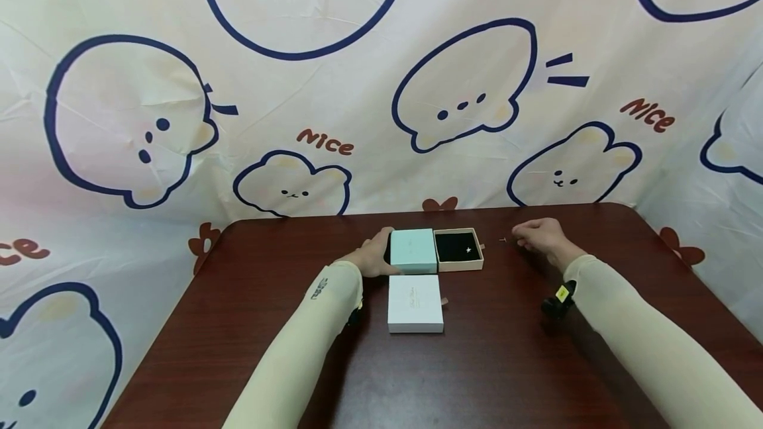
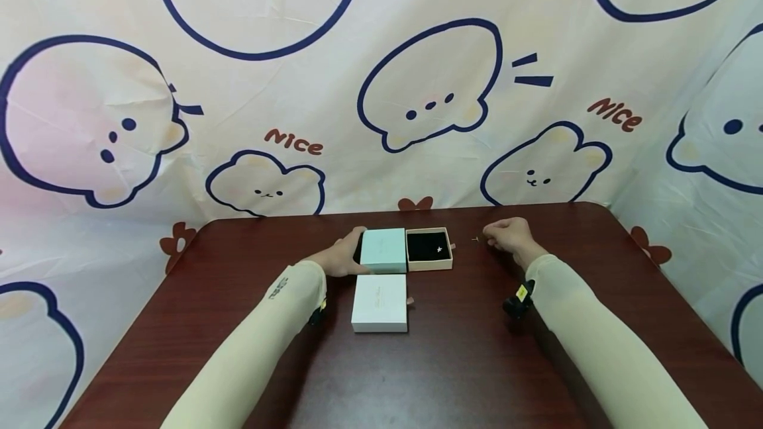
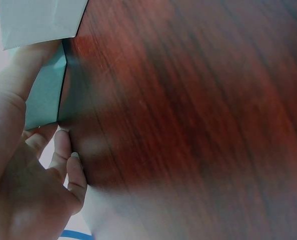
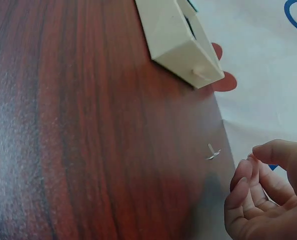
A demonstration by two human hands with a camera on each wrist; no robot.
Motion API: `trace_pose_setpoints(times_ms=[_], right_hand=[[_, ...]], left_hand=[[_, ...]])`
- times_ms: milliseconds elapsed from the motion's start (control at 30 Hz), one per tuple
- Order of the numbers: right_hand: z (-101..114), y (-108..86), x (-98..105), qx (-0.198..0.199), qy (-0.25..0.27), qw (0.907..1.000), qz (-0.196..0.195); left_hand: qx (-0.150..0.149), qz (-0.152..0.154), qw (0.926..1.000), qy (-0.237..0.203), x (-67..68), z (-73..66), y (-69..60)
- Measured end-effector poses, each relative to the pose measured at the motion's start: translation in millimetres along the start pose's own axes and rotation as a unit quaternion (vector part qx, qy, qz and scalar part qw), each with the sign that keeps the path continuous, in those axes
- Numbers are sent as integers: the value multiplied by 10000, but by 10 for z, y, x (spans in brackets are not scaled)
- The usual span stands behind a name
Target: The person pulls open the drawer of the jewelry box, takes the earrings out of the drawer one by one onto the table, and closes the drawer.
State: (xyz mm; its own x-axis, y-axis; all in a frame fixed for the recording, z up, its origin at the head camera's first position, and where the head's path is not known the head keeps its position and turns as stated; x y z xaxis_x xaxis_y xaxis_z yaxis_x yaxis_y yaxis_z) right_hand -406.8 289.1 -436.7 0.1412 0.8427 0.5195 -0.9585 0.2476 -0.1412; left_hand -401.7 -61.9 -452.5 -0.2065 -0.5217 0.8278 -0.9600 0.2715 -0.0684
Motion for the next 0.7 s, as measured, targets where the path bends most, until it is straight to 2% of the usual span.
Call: trace_pose_setpoints(times_ms=[367, 700], right_hand=[[195, -37, -11, 222, 20, 9997, 115], [382, -124, -39, 392, 278, 9985, 277]], left_hand=[[0, 34, 10000, -28, 7, -8, -9], [-29, 27, 10000, 46, 20, -21, -21]])
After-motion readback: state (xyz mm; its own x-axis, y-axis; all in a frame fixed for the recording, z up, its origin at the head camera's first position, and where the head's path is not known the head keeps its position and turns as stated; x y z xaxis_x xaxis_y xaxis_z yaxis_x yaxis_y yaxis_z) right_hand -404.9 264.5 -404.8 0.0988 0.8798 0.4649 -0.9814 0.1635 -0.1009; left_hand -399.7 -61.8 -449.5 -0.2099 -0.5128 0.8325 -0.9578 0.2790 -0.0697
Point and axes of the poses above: each hand's wrist, its own y-axis towards the middle knuckle, its own x-axis out of the back of the hand, z = x × y, the point moved 9 cm from there along y, towards the middle knuckle, and after that the axes turned 12 degrees about -z, right-handed, at the moved point
